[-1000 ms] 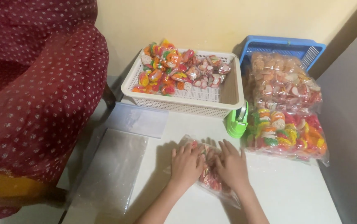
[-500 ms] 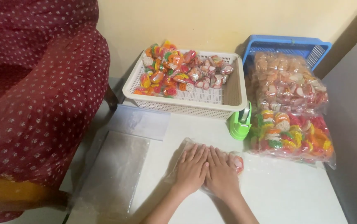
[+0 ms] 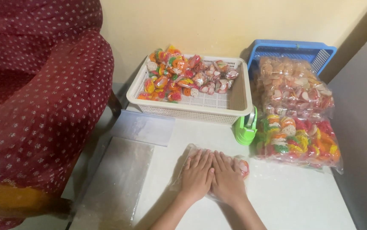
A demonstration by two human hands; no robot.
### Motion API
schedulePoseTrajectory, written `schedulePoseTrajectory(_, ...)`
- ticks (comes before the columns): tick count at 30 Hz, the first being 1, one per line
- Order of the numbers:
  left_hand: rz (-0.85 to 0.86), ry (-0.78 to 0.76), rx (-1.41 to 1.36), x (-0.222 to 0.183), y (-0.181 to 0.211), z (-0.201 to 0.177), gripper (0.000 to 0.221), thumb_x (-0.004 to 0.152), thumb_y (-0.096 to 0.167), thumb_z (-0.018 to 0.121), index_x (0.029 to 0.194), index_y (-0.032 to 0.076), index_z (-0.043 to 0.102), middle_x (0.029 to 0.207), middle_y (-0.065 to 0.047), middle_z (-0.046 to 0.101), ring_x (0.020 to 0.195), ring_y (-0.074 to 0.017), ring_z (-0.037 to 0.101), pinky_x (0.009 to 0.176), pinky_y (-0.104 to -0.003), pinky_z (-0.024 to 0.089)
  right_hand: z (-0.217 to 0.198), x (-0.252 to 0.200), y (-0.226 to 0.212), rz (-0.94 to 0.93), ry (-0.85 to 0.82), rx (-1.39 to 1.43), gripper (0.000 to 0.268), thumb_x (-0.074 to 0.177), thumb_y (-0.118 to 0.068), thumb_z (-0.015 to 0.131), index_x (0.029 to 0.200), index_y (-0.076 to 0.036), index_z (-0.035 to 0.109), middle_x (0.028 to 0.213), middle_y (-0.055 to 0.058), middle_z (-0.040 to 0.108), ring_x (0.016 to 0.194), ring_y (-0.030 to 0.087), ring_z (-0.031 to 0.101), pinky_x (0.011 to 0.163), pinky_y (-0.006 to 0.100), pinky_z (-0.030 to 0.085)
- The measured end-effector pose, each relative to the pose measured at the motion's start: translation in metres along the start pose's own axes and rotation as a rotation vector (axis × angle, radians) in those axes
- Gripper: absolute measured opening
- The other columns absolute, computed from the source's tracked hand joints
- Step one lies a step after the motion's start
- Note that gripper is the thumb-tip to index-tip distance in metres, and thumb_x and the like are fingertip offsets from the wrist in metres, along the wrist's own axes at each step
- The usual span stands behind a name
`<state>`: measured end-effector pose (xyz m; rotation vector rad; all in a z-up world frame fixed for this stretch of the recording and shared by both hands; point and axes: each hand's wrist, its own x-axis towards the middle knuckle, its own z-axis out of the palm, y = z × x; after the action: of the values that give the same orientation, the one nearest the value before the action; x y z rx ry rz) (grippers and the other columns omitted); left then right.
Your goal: The person is packing small wrapped food items into clear plastic bags from a white basket.
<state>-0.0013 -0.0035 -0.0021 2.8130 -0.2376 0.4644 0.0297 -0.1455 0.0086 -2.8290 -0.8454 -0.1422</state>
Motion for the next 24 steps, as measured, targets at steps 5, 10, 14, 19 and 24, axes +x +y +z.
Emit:
schedulePoseTrajectory(5,-0.096,-0.125,-0.121,0.007,0.009,-0.028,0.061,0.107,0.04,0.027,0.157,0.007,0.037,0.165,-0.008,0.033,0.156,-0.0275,0.017,0.12,-0.055,0.015,-0.029,0.005,0.007,-0.065,0.096,0.258,0.067,0.1,-0.039,0.035,0.161,-0.014,0.027,0.166,0.012,0.031,0.155,0.026,0.025,0.121,0.06,0.01)
schedulePoseTrajectory(10,-0.123,-0.112,-0.112,0.01,0.031,-0.057,0.061,0.106,0.043,0.03,0.159,0.013,0.034,0.171,-0.012,0.015,0.157,-0.0338,0.006,0.118,-0.065,0.011,-0.044,-0.011,0.025,0.095,0.349,0.408,0.055,0.098,-0.031,0.044,0.148,-0.007,0.05,0.158,0.016,0.045,0.147,0.032,0.039,0.121,0.066,0.012)
schedulePoseTrajectory(14,0.1,-0.128,-0.087,0.016,0.04,-0.032,0.062,0.105,0.042,0.033,0.159,0.012,0.034,0.168,-0.008,0.024,0.155,-0.0298,0.017,0.118,-0.067,0.009,-0.005,-0.022,0.039,0.171,0.105,0.217,0.066,0.099,-0.038,0.033,0.16,-0.015,0.027,0.17,0.009,0.022,0.157,0.031,0.017,0.121,0.059,0.013)
schedulePoseTrajectory(19,0.206,-0.029,0.028,0.015,0.038,-0.001,0.061,0.105,0.042,0.034,0.152,0.006,0.047,0.16,-0.007,0.044,0.15,-0.0268,0.033,0.117,-0.062,0.016,0.018,-0.027,0.048,0.155,-0.016,-0.003,0.068,0.099,-0.04,0.026,0.162,-0.016,0.02,0.172,0.004,0.015,0.158,0.031,0.01,0.12,0.058,0.017)
schedulePoseTrajectory(24,0.182,-0.076,-0.002,0.015,0.038,-0.008,0.063,0.107,0.044,0.028,0.154,0.006,0.043,0.163,-0.006,0.039,0.153,-0.0257,0.027,0.12,-0.059,0.01,0.012,-0.025,0.044,0.171,-0.047,-0.041,0.068,0.1,-0.044,0.023,0.163,-0.017,0.018,0.172,0.002,0.013,0.158,0.03,0.009,0.119,0.059,0.019)
